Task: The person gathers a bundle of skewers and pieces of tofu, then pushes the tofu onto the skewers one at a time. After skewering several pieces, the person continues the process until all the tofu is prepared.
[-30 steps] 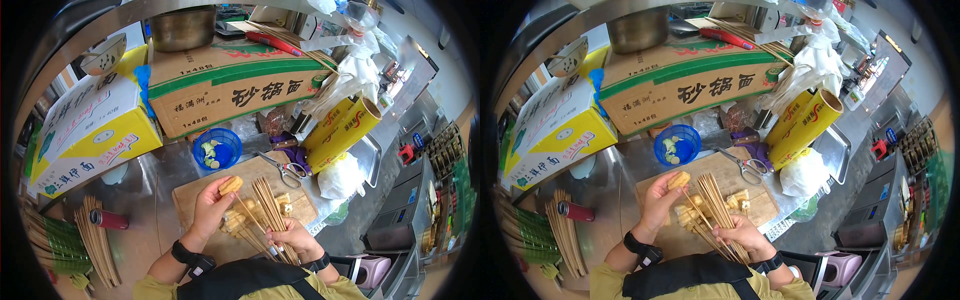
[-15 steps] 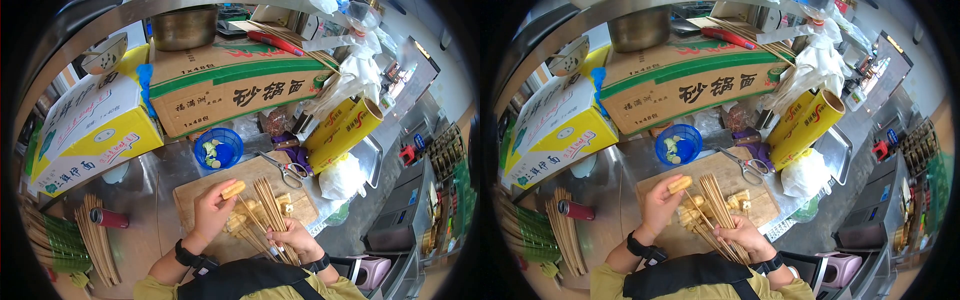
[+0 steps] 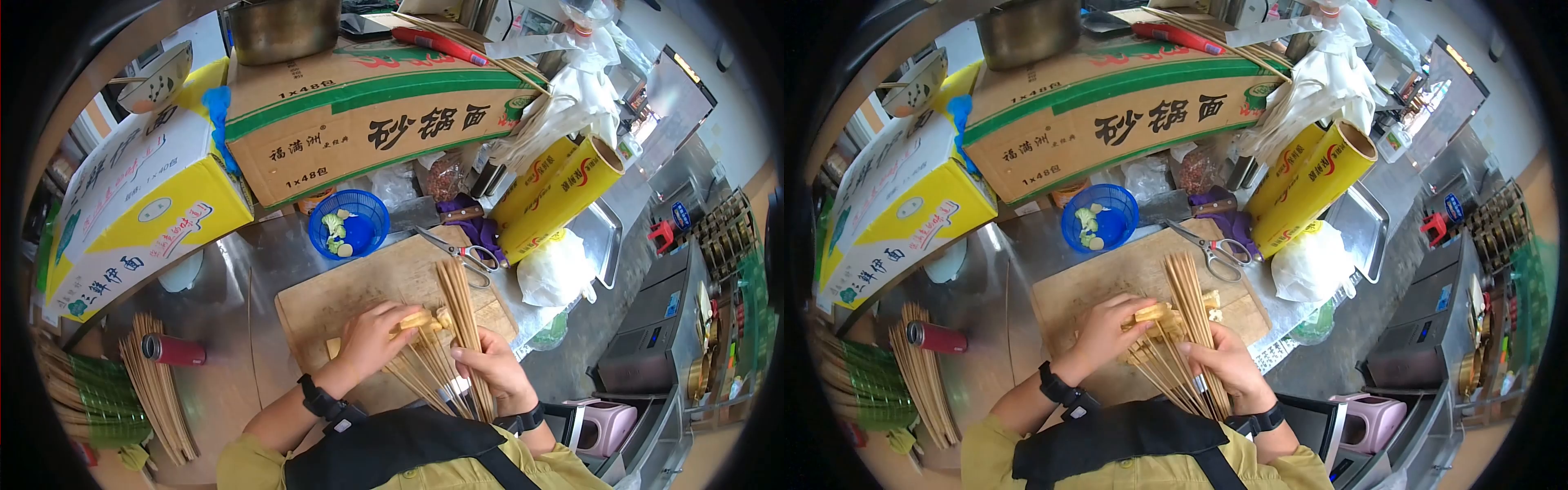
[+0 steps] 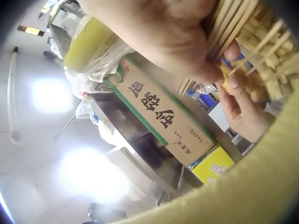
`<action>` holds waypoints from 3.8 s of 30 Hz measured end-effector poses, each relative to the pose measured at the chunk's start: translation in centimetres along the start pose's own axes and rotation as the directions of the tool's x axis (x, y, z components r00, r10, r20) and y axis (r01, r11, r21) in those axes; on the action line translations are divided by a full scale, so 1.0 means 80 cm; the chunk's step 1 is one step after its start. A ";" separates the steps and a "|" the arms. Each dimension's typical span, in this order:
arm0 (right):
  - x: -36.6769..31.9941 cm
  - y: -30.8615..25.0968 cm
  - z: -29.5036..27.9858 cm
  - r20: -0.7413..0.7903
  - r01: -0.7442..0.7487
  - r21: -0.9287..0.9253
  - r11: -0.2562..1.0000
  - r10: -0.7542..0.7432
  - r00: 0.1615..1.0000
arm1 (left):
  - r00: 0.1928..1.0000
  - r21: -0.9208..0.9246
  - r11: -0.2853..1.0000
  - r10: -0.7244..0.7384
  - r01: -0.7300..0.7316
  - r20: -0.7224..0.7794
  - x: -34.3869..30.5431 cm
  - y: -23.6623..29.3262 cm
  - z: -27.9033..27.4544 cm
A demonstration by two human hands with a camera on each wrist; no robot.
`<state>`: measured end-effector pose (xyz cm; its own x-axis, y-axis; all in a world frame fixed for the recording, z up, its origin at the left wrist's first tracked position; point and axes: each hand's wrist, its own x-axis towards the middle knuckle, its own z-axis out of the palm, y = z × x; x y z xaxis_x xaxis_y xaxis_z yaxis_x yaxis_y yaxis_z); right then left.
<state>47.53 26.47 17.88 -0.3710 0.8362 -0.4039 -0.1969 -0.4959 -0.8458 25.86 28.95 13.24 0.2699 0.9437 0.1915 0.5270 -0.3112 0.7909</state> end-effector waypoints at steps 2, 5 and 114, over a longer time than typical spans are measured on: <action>-0.006 0.000 -0.010 0.183 -0.026 0.136 0.990 0.001 0.983 | 0.998 -0.035 0.999 0.028 -0.026 0.059 0.005 -0.014 0.006; 0.002 0.009 0.000 0.367 -0.155 0.203 0.967 0.072 0.927 | 0.987 -0.163 0.975 0.160 -0.153 0.030 0.009 -0.021 0.000; -0.014 0.001 0.013 0.023 0.008 0.073 0.997 -0.010 1.000 | 0.982 0.255 0.967 -0.078 0.032 0.173 -0.094 -0.130 -0.060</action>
<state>47.00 25.25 18.63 -0.3894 0.8356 -0.3876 -0.2659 -0.5048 -0.8212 14.51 25.65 6.35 0.3634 0.9313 0.0257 0.7231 -0.2994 0.6226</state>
